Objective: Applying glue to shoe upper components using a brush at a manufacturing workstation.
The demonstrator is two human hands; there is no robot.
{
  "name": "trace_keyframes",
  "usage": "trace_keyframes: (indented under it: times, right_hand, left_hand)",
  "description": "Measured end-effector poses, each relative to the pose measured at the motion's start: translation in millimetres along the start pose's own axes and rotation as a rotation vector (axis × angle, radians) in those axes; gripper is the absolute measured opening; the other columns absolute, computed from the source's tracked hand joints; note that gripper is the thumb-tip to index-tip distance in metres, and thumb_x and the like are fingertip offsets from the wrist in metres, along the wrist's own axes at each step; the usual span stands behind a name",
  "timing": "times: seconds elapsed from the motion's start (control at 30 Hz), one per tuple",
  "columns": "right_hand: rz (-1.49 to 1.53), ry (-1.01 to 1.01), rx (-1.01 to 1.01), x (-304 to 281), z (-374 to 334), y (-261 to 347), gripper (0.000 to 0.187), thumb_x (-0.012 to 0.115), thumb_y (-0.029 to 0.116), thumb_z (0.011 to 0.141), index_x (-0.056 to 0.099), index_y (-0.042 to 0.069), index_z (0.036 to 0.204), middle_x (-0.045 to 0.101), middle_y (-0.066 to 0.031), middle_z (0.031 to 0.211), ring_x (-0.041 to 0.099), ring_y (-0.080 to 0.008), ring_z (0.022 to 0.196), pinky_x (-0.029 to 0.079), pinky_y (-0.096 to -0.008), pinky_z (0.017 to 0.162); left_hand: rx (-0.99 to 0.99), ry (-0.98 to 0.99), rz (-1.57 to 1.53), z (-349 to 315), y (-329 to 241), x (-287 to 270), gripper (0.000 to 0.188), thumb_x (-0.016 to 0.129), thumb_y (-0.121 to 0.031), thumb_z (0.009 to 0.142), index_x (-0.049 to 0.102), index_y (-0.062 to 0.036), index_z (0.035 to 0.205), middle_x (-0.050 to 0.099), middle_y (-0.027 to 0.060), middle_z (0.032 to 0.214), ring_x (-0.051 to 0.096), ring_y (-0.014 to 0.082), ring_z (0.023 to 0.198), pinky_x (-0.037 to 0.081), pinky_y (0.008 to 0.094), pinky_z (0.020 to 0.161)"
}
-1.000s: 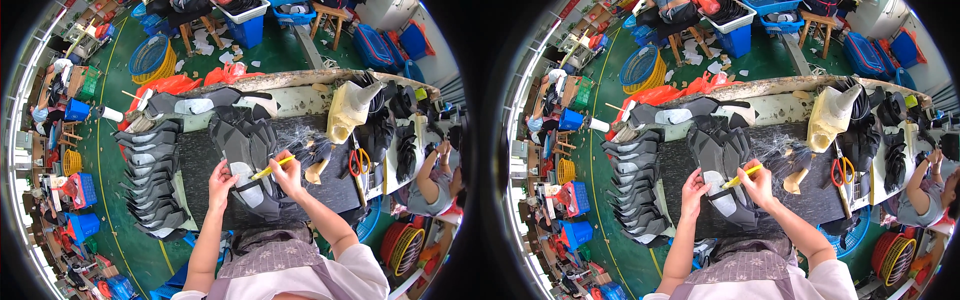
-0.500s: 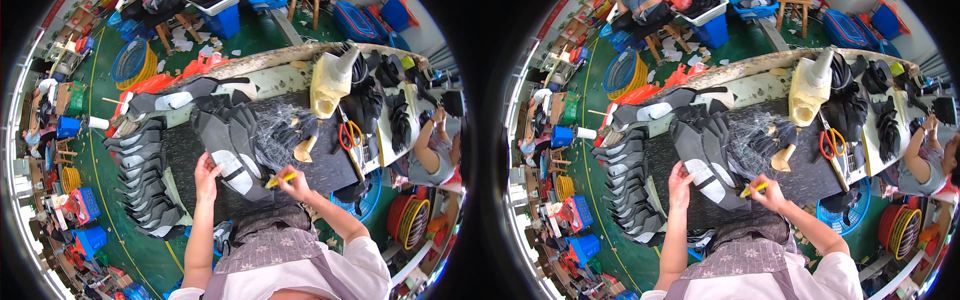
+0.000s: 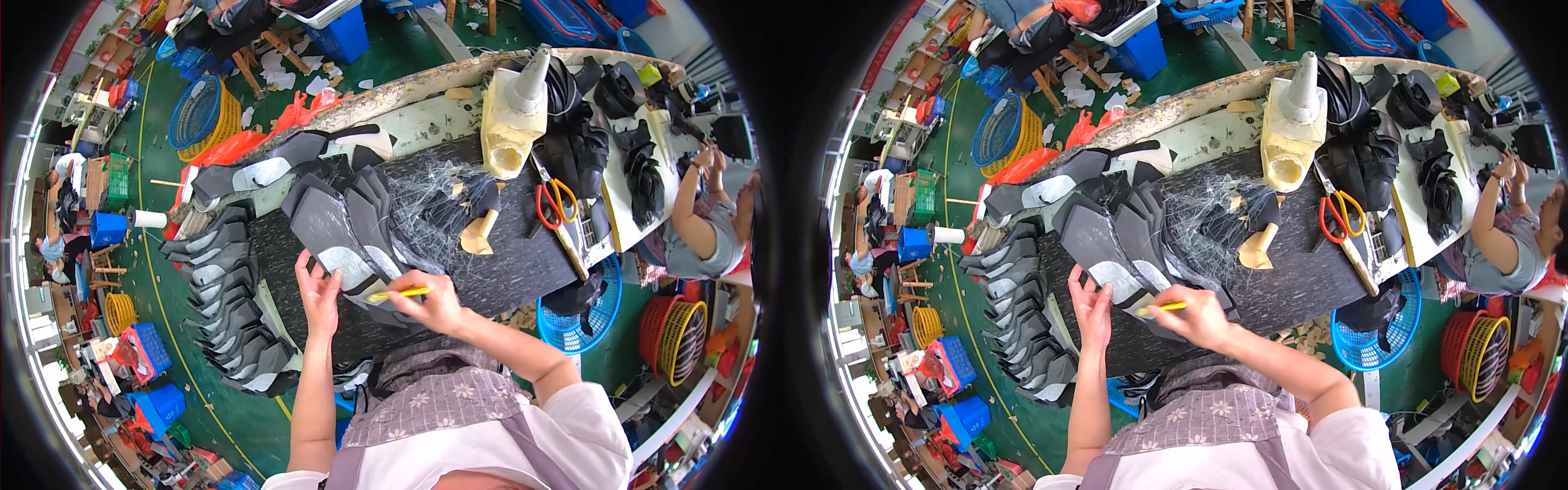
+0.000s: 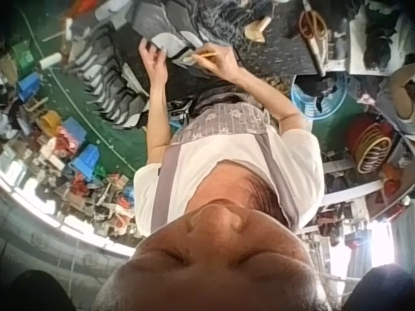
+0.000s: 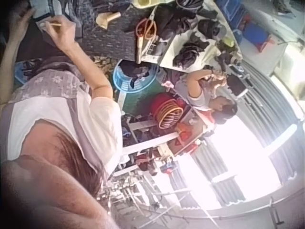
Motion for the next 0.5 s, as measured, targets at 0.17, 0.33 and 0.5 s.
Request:
trace_keyframes:
  times: [0.17,0.33,0.5]
  right_hand:
    - [-0.131,0.319,-0.444,31.8,-33.0,6.1,0.023,0.067,0.010,0.071,0.052,0.004,0.088,0.060,-0.0075,0.084,0.060,-0.0202,0.065,0.050,-0.0291,0.057]
    - [0.421,-0.277,0.211,-35.6,13.5,-28.6,0.009,0.059,0.010,0.084,0.054,0.003,0.084,0.063,-0.0065,0.078,0.058,-0.0109,0.064,0.048,-0.0268,0.058]
    - [0.184,-0.139,0.145,-18.5,36.0,-53.9,0.013,0.060,0.012,0.084,0.052,0.002,0.084,0.062,-0.0084,0.083,0.057,-0.0133,0.067,0.046,-0.0272,0.062]
  left_hand:
    - [-0.054,-0.059,-0.065,-5.1,16.4,-17.8,0.064,0.055,0.005,0.082,0.024,-0.0009,0.137,0.053,0.0124,0.120,0.054,0.0178,0.105,0.045,0.0293,0.087]
    - [-0.071,-0.127,-0.184,-32.5,19.6,-38.5,0.060,0.055,0.008,0.080,0.029,-0.0003,0.134,0.053,0.0114,0.118,0.053,0.0180,0.106,0.044,0.0309,0.091]
    - [0.073,-0.263,-0.484,-9.2,-34.2,-83.4,0.050,0.052,0.003,0.082,0.036,-0.0048,0.129,0.052,0.0106,0.118,0.053,0.0214,0.107,0.043,0.0371,0.093]
Point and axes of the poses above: each hand's wrist, its own z-axis towards the middle knuckle, its own x-axis out of the palm, y = z × x, the point moved 10 cm from there along z, towards the middle knuckle
